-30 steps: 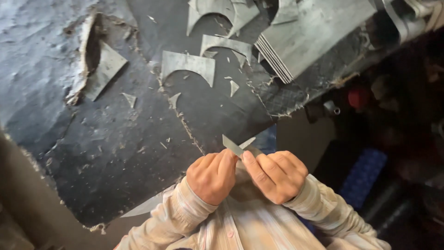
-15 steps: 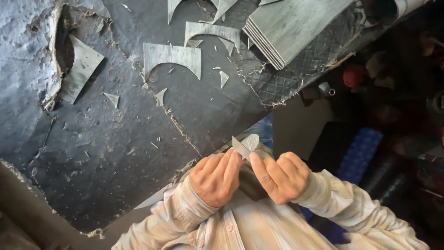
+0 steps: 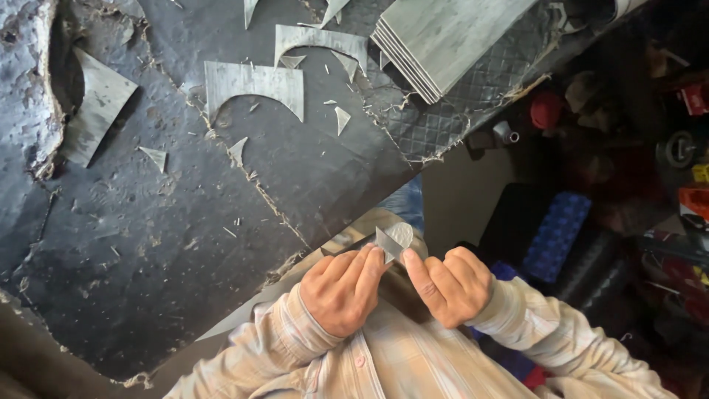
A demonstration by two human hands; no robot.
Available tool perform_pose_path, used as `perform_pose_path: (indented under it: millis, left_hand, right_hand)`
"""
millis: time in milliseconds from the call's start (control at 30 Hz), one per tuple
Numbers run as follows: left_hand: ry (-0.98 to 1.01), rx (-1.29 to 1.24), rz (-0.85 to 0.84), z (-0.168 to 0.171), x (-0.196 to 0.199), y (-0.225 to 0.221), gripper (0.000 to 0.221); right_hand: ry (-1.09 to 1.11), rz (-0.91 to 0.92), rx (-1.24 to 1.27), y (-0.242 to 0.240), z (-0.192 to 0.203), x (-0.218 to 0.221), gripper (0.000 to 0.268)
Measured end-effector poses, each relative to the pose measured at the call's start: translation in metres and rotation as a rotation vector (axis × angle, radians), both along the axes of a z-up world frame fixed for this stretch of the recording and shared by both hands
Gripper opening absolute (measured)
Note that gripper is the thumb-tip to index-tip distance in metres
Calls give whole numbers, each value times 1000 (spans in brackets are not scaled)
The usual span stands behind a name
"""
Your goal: Cutting shapes out of rubber sheets using a handheld blade.
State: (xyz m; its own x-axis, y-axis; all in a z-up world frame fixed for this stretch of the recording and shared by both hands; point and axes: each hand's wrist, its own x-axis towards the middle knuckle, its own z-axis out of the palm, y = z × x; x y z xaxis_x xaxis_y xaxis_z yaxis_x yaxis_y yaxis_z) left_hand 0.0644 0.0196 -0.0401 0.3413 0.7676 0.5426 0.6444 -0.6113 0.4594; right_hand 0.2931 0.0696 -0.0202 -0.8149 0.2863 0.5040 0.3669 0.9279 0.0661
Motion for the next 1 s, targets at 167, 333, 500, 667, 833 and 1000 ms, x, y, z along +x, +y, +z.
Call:
perform_pose_path:
  millis: [167, 333, 500, 667, 833, 1000]
  left_hand:
    - [-14, -35, -38, 3, 0, -1, 32]
    - [-33, -58, -69, 3, 1, 1, 27]
    - [-39, -50, -109, 3, 4, 1, 29]
    - [-56, -56, -170, 3, 7, 3, 28]
    - [-50, -35, -285, 54, -5, 15, 28]
    - [-292, -92, 194, 78, -8, 30, 7]
  right_hand:
    - [43, -32, 0, -7, -6, 2, 32]
    - [82, -86, -19, -19, -17, 3, 33]
    - [217, -201, -56, -37, -29, 2, 33]
    - [247, -288, -67, -45, -28, 6, 31]
    - [160, -408, 4, -50, -65, 37, 33]
    - [185, -873, -35, -42, -83, 54, 10]
